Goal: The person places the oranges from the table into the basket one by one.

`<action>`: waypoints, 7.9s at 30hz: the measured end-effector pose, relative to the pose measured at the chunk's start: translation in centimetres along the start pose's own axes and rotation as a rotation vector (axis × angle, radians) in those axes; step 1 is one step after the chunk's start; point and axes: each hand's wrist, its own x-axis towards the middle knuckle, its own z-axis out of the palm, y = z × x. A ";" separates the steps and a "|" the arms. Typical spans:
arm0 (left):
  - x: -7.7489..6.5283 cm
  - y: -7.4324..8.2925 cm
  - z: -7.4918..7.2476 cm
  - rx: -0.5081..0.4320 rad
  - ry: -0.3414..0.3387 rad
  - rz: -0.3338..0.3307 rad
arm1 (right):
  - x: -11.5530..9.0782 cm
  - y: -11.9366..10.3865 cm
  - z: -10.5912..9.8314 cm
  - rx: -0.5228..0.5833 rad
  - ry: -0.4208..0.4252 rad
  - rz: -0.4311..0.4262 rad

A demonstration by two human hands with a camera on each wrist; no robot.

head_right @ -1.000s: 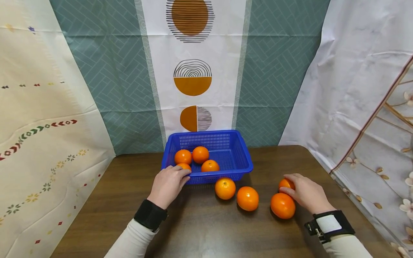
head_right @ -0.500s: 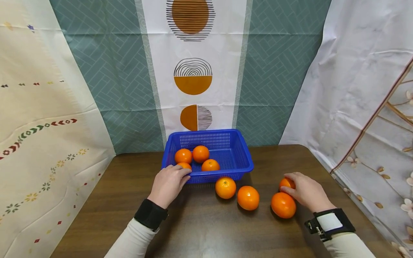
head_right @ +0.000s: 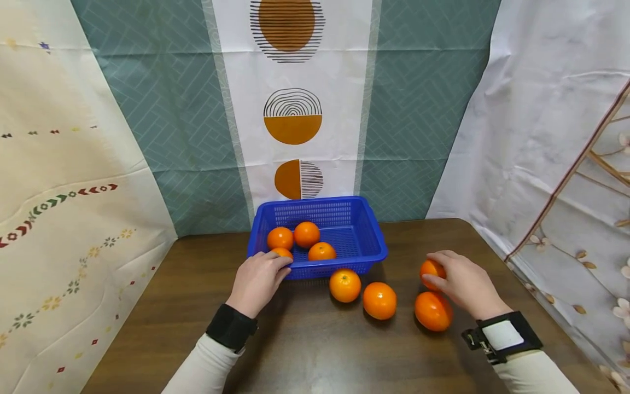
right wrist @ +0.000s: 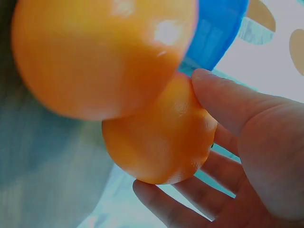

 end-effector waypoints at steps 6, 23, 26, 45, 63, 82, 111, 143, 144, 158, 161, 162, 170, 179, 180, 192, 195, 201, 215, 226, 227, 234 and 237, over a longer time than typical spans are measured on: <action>-0.1 0.0 -0.1 0.005 0.002 0.001 | 0.3 -1.9 -0.9 0.001 0.038 -0.042; -0.1 0.1 -0.1 -0.004 -0.020 -0.012 | 1.3 -5.0 -2.3 0.003 0.103 -0.131; 0.0 0.1 -0.1 -0.004 -0.024 -0.011 | 1.7 -5.6 -2.4 0.008 0.100 -0.142; -0.1 0.1 0.0 0.006 -0.022 -0.021 | 5.5 -9.6 -1.6 0.000 0.125 -0.222; -0.1 0.4 -0.1 0.002 -0.026 -0.024 | 8.9 -11.2 -0.6 -0.028 0.117 -0.206; -0.2 0.4 0.2 -0.005 -0.012 -0.025 | 11.7 -12.4 1.6 -0.050 0.050 -0.208; -0.1 0.5 -0.1 -0.007 -0.042 -0.047 | 14.5 -13.4 6.2 -0.005 -0.111 -0.062; -0.1 0.4 -0.1 -0.027 -0.039 -0.048 | 15.9 -13.5 7.7 0.248 -0.302 0.030; -0.1 0.4 -0.1 -0.026 -0.039 -0.048 | 15.9 -13.5 7.7 0.247 -0.303 0.026; -0.3 -0.1 -0.3 -0.018 -0.062 -0.020 | 16.1 -13.5 7.7 0.271 -0.331 0.018; -0.6 -0.3 -0.5 -0.013 -0.060 -0.010 | 16.0 -13.5 7.7 0.272 -0.335 0.014; -0.7 -0.4 -0.5 -0.009 -0.057 -0.011 | 15.9 -13.5 7.7 0.274 -0.336 0.012; -1.2 -0.9 -0.5 0.004 -0.032 -0.022 | 16.0 -13.4 7.3 0.276 -0.350 -0.007; -1.3 -0.8 -0.1 -0.008 -0.020 -0.017 | 15.8 -13.2 7.4 0.266 -0.365 -0.002; -1.3 -0.8 -0.1 -0.004 -0.021 -0.017 | 15.8 -13.2 7.5 0.269 -0.367 0.001; -1.3 -0.8 -0.2 0.005 -0.051 -0.028 | 15.8 -13.0 7.8 0.288 -0.364 0.007; -1.2 -0.8 -0.4 0.006 -0.070 -0.040 | 15.8 -13.0 7.8 0.291 -0.365 0.009; -1.1 -0.8 -0.6 0.000 -0.077 -0.044 | 15.9 -13.0 7.9 0.290 -0.362 0.005; -1.1 -1.0 -0.6 0.005 -0.058 -0.026 | 16.0 -12.9 7.8 0.280 -0.370 -0.020; -1.0 -1.2 -0.7 -0.014 -0.071 -0.047 | 16.4 -13.1 7.5 0.257 -0.365 -0.037; -1.0 -1.2 -0.6 -0.014 -0.071 -0.046 | 16.4 -13.1 7.6 0.254 -0.363 -0.036; -0.9 -1.0 -0.3 -0.015 -0.085 -0.027 | 16.2 -12.5 7.8 0.212 -0.344 -0.034; -0.8 -1.0 -0.2 -0.013 -0.084 -0.025 | 15.9 -12.4 7.7 0.190 -0.328 -0.045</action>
